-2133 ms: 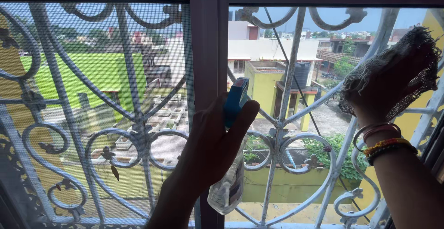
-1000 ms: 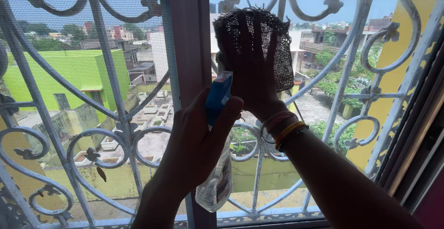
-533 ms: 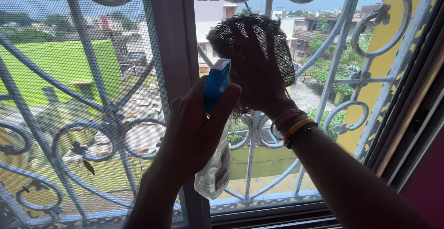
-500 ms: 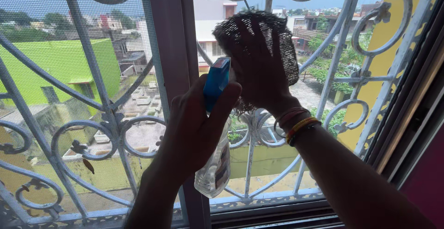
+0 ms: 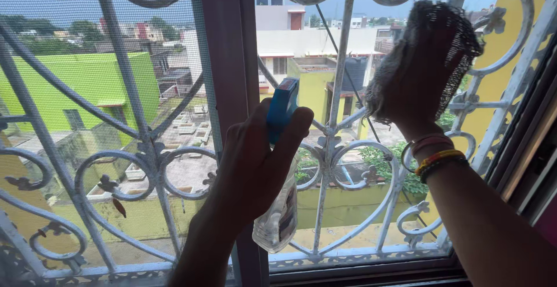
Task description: The person sprays a window with a cleaning solution and wipes the glass, mesh screen, and metal grille with a cloth. They repeatedly spray and wipe different sections of the window to remove dirt and grime.
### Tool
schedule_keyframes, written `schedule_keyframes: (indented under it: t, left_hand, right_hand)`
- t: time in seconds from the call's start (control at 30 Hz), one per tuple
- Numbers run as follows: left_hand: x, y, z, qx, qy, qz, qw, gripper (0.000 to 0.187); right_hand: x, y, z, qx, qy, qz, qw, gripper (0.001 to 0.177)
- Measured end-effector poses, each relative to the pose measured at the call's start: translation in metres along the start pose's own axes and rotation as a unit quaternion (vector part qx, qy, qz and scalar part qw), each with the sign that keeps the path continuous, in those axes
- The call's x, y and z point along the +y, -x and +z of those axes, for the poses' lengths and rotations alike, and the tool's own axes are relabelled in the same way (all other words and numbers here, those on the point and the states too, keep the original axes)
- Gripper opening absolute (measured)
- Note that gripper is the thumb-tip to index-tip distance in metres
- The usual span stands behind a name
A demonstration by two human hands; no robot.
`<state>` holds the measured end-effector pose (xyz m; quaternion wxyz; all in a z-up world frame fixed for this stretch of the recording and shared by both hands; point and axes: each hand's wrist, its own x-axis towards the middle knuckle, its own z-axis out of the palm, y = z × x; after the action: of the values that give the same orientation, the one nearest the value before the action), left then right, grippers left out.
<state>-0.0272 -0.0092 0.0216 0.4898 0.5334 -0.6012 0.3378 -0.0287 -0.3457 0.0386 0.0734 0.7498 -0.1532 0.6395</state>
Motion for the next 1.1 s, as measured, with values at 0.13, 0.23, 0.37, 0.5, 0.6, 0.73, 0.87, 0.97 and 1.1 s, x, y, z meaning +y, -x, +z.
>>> schedule_keyframes:
  t: [0.13, 0.23, 0.37, 0.5, 0.6, 0.73, 0.87, 0.97, 1.1]
  left_hand:
    - [-0.002, 0.002, -0.003, 0.0, 0.024, -0.143, 0.989, 0.027]
    - [0.0, 0.003, -0.007, 0.013, 0.04, -0.167, 0.985, 0.027]
    - [0.001, 0.007, -0.011, 0.015, 0.043, -0.149, 0.988, 0.028]
    - [0.0, 0.009, -0.015, 0.003, 0.047, -0.175, 0.983, 0.029]
    - [-0.001, 0.008, -0.015, -0.015, 0.033, -0.236, 0.971, 0.031]
    - [0.001, 0.008, -0.014, -0.011, 0.039, -0.236, 0.971, 0.032]
    - [0.002, 0.005, -0.013, -0.013, 0.014, -0.257, 0.966, 0.034]
    - [0.003, 0.004, -0.012, -0.012, 0.009, -0.261, 0.965, 0.034]
    - [0.001, 0.003, -0.012, -0.016, 0.007, -0.266, 0.964, 0.034]
  right_hand:
    - [0.03, 0.005, 0.007, -0.003, 0.006, 0.042, 0.999, 0.061]
    - [0.045, 0.01, 0.014, -0.003, 0.009, 0.066, 0.998, 0.061]
    - [0.049, 0.022, 0.025, -0.002, -0.006, 0.079, 0.997, 0.062]
    - [0.04, 0.033, 0.03, 0.005, -0.022, 0.076, 0.997, 0.063]
    - [0.029, 0.038, 0.028, 0.012, -0.033, 0.069, 0.997, 0.064]
    - [0.007, 0.04, 0.026, 0.018, -0.046, 0.052, 0.997, 0.065]
    - [-0.024, 0.036, 0.027, 0.021, -0.046, 0.034, 0.998, 0.064]
    - [-0.046, 0.035, 0.024, 0.009, -0.062, 0.012, 0.998, 0.062]
    - [-0.074, 0.035, 0.022, -0.001, -0.03, -0.069, 0.997, 0.06]
